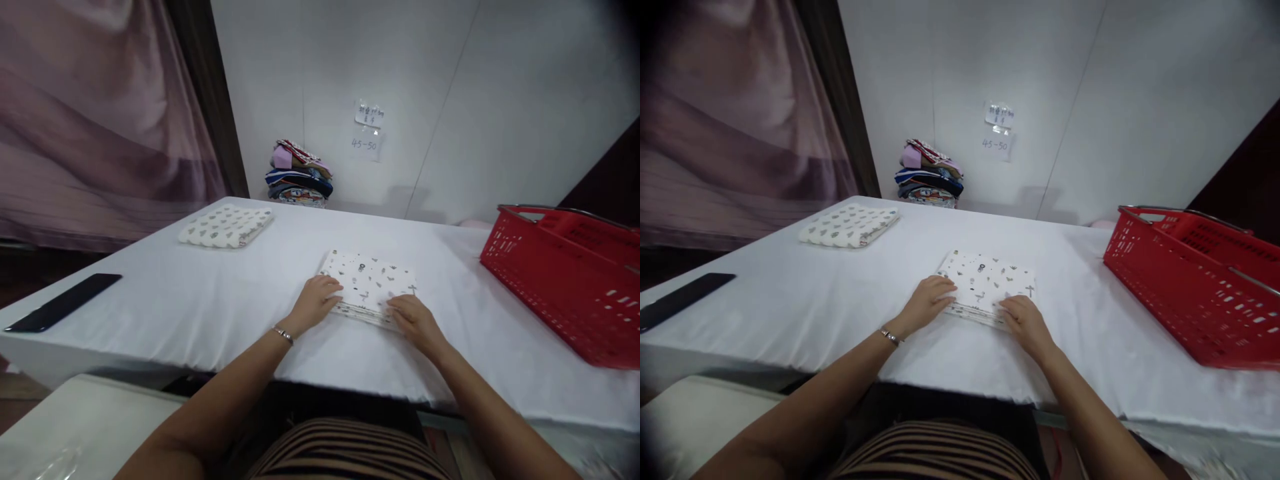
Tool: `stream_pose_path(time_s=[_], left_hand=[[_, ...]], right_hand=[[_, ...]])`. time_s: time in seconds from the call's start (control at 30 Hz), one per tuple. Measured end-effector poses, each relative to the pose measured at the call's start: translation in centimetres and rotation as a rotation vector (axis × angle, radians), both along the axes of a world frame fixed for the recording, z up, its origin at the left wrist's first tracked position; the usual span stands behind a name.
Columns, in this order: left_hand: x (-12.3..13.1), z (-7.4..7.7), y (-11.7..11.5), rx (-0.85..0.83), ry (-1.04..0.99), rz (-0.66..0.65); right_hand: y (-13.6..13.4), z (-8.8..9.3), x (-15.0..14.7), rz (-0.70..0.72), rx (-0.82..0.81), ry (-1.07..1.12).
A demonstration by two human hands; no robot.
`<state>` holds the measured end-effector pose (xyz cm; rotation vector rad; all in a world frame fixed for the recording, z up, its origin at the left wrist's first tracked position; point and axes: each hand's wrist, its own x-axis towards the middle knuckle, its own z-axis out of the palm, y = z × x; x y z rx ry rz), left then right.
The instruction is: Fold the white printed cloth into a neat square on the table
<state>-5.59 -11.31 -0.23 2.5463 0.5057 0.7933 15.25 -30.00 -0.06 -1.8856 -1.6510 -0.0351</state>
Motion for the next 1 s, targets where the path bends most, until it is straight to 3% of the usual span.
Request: stream_pose_path(time_s=[0.13,0.33,0.7,1.0], left_hand=[[0.2,-0.5,-0.1,0.069,0.112,-0.118],[-0.3,-1.7,1.0,0.086,0.028,-0.183],[-0.9,-1.2,0.7,0.074,-0.013,-0.104],[-0.9,-1.4,0.9,0.082,0.024,-0.037]], right_hand=[[1.5,-0.1,-1.0,0.141,-0.074,-0.121],[1.6,-1.5,-0.7,0.103,-0.062,-0.066],[1.8,-1.7,-1.7,-0.003,-0.012,0.060],[1.8,-2.3,-1.8,-0.008,0.053,0.082]])
